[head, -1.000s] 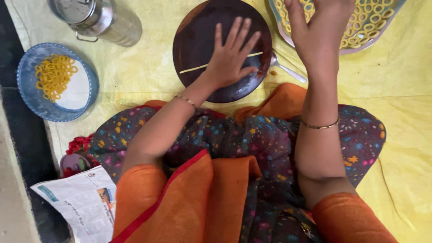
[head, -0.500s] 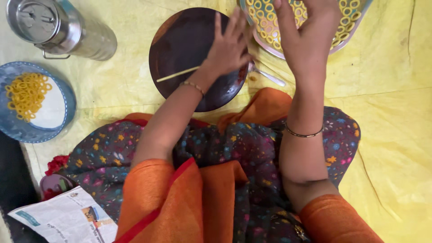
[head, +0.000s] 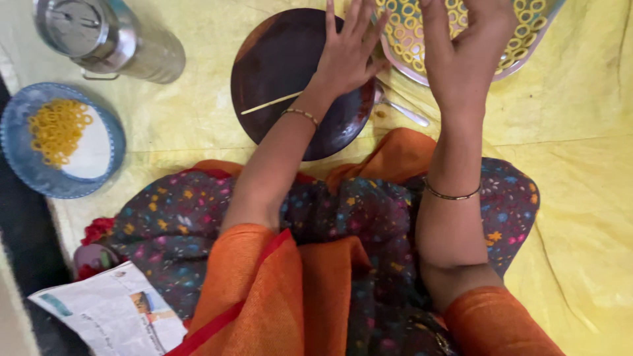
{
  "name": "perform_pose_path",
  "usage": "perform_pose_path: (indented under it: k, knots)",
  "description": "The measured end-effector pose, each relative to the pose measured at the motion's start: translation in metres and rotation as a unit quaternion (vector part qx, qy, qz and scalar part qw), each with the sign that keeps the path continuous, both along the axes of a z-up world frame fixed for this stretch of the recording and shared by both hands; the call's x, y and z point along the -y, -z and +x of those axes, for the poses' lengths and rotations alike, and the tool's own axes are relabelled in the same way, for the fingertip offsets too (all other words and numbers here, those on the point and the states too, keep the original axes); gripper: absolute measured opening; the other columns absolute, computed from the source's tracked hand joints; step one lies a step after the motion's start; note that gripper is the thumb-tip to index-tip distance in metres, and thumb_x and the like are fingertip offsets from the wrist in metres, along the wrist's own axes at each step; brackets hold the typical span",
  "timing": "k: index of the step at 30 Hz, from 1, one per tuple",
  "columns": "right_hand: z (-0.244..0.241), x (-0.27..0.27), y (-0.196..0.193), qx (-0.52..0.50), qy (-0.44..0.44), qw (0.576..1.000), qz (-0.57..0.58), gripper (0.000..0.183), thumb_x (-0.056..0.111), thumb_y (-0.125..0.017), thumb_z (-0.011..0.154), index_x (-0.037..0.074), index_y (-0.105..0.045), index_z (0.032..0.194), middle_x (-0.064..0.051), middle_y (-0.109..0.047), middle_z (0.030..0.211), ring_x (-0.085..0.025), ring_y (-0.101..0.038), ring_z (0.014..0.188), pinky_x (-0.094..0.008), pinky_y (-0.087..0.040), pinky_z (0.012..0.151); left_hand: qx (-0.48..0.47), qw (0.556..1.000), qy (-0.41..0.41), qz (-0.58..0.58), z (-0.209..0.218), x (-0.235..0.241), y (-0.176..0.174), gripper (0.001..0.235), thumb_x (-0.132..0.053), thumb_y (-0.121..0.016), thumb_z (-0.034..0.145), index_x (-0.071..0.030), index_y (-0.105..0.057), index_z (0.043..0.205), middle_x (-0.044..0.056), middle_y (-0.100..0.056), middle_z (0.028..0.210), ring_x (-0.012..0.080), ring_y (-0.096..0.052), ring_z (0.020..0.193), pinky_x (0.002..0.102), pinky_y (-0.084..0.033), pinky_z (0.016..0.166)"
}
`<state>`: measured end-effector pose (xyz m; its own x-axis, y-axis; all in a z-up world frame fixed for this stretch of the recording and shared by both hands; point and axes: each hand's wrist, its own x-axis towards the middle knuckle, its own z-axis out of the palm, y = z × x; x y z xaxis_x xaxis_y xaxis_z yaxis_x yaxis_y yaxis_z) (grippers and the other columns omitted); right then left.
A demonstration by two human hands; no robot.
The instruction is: The person rolls a thin strip of yellow dough on a dark round board, then folds and joins the ends to form small rings. The finished rings are placed onto a large metal tray that already contains many similar rings.
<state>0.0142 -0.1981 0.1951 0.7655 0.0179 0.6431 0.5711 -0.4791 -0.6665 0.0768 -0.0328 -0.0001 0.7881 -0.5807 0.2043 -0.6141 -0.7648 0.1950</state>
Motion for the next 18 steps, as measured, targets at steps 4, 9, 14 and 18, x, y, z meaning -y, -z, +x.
perform_pose_path:
  k: [4,9,14,18]
  knots:
    - [0.002,0.006,0.004,0.032,0.026,0.998,-0.042,0.011,0.004,-0.069,0.107,-0.006,-0.066,0.112,-0.019,-0.069,0.102,-0.033,-0.064,0.095,-0.040,-0.047,0.085,0.004,0.998,-0.041,-0.054,0.010,-0.008,-0.024,0.079,-0.060,-0.060,0.105,-0.013,-0.033,0.162,0.020,-0.031,0.163,0.0410,-0.019,0.153,0.077,-0.009,0.117]
    - [0.011,0.006,0.023,0.020,0.055,0.996,-0.073,0.013,0.007,-0.073,0.106,-0.004,-0.068,0.108,-0.018,-0.070,0.098,-0.035,-0.065,0.093,-0.043,-0.047,0.083,0.018,0.972,-0.094,-0.214,-0.067,-0.055,-0.043,0.059,-0.036,-0.065,0.108,-0.009,-0.045,0.157,0.017,-0.037,0.165,0.0469,-0.018,0.160,0.068,-0.020,0.127]
    - [0.022,-0.012,0.059,0.004,0.057,0.996,-0.071,0.011,0.009,-0.074,0.101,0.001,-0.073,0.108,-0.017,-0.074,0.098,-0.036,-0.070,0.092,-0.044,-0.051,0.081,0.005,0.978,-0.148,-0.145,-0.187,-0.085,-0.047,0.057,-0.036,-0.071,0.094,-0.006,-0.059,0.141,0.025,-0.033,0.159,0.0535,-0.020,0.150,0.074,-0.022,0.116]
    - [0.031,-0.035,0.110,-0.003,0.023,0.996,-0.089,0.010,0.007,-0.070,0.098,0.004,-0.076,0.106,-0.015,-0.075,0.097,-0.035,-0.071,0.091,-0.044,-0.053,0.082,-0.005,0.980,-0.154,-0.128,-0.202,-0.091,-0.037,0.049,-0.030,-0.073,0.092,-0.009,-0.064,0.135,0.026,-0.033,0.161,0.0530,-0.020,0.152,0.073,-0.023,0.117]
